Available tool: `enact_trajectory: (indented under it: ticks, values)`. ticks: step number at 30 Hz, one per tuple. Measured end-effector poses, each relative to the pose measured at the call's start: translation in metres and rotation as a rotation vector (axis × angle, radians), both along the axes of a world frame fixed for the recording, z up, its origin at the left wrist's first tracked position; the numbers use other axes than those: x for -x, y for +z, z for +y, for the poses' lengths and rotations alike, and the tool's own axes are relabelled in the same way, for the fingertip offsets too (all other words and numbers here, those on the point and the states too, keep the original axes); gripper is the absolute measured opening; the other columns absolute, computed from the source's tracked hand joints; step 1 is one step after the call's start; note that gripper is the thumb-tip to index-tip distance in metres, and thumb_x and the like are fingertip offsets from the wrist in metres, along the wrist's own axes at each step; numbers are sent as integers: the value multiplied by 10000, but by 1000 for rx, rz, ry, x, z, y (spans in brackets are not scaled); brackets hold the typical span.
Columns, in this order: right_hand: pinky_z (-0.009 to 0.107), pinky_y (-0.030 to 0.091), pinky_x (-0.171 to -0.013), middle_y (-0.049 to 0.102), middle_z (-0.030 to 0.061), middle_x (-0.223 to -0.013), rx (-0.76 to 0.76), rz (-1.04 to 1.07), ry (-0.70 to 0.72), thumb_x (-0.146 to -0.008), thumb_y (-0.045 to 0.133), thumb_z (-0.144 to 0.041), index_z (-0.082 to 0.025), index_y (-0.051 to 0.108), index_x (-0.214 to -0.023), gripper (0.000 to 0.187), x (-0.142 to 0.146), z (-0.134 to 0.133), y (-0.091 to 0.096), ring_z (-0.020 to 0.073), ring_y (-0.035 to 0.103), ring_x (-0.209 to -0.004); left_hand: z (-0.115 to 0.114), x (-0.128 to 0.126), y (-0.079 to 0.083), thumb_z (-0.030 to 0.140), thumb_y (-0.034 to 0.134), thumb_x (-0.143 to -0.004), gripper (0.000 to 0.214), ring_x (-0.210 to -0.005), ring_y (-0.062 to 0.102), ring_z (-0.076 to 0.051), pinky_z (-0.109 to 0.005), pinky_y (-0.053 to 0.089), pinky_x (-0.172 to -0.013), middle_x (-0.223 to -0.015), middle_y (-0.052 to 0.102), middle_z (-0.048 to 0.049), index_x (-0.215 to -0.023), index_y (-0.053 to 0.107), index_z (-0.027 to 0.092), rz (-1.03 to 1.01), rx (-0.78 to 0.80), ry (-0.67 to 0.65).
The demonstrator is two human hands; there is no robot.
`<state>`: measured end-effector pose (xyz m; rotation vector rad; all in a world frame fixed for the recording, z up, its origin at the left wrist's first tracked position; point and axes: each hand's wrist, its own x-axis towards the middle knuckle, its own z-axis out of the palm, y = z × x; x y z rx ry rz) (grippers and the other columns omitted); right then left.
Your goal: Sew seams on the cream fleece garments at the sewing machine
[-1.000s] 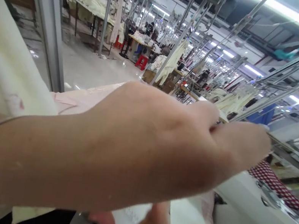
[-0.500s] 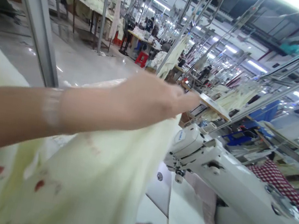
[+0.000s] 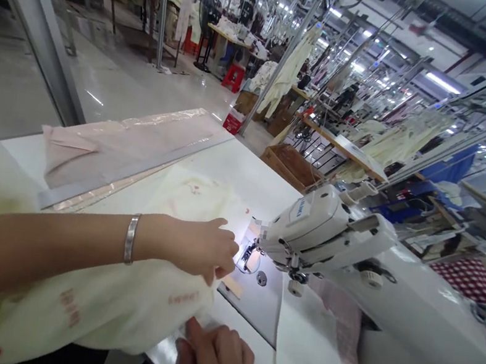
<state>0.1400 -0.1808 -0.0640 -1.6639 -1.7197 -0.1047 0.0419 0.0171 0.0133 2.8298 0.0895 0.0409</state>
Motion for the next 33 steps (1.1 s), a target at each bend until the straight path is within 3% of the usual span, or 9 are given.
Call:
enact_trajectory:
  ticks: [5,10,13,16,22,25,28,30,33]
  values:
    - [371,292,-770,525,13,-700,9,-1,43,-848,479,-169,-249,626,-996,223,2,-2,-3,180,477,-695,12,-10,-15,197,633,-863,165,-629,508,-118,-305,349,-808,-681,602,39,-732,536,176,-108,-39,-5]
    - [370,262,-729,557,25,-734,56,-61,115,-767,397,-130,-227,560,-1181,455,24,8,2,193,482,-685,10,-13,-42,149,563,-890,157,-721,495,-165,-303,355,-750,-758,596,-18,-740,520,167,-183,-141,-1]
    - [354,261,-706,555,-4,-692,85,-28,145,-761,389,-92,-235,587,-1018,356,32,16,5,178,466,-640,8,-12,-49,164,558,-898,144,-716,488,-167,-303,354,-737,-767,595,-20,-757,530,168,-207,-137,16]
    - [324,285,-681,542,-11,-683,-23,90,186,-799,380,-55,-199,542,-944,261,30,16,9,155,458,-637,8,-11,-50,186,547,-910,135,-715,495,-161,-295,356,-730,-779,606,-19,-775,544,174,-220,-121,17]
    - [326,337,-783,646,20,-809,-125,84,162,-817,384,17,-178,545,-928,276,26,7,2,177,538,-917,12,-5,-34,266,553,-922,159,-722,537,-136,-290,351,-787,-786,631,5,-792,596,184,-199,-43,-3]
    - [331,323,-768,627,-6,-715,-159,84,100,-828,390,8,-198,554,-852,265,27,5,-1,169,533,-859,15,-1,-23,302,593,-893,88,-749,568,-120,-302,330,-861,-818,650,38,-868,641,233,-140,38,-28]
    - [336,317,-720,580,11,-687,-146,59,127,-847,395,-47,-194,585,-931,255,30,2,1,174,497,-777,13,-2,-23,168,595,-856,87,-692,546,-109,-296,347,-844,-771,637,45,-794,629,220,-115,5,-24]
    - [335,338,-724,599,25,-774,-107,194,102,-884,369,-84,-210,579,-995,269,36,-3,3,172,507,-801,9,-5,-30,89,544,-847,147,-666,514,-120,-291,370,-815,-745,619,22,-751,591,189,-139,-45,-5]
    - [292,413,-746,608,6,-890,8,833,-84,-947,394,-227,-262,561,-948,171,51,-8,7,140,548,-851,3,-10,-42,38,464,-849,178,-778,507,-169,-307,380,-841,-842,615,-45,-829,583,168,-194,-105,9]
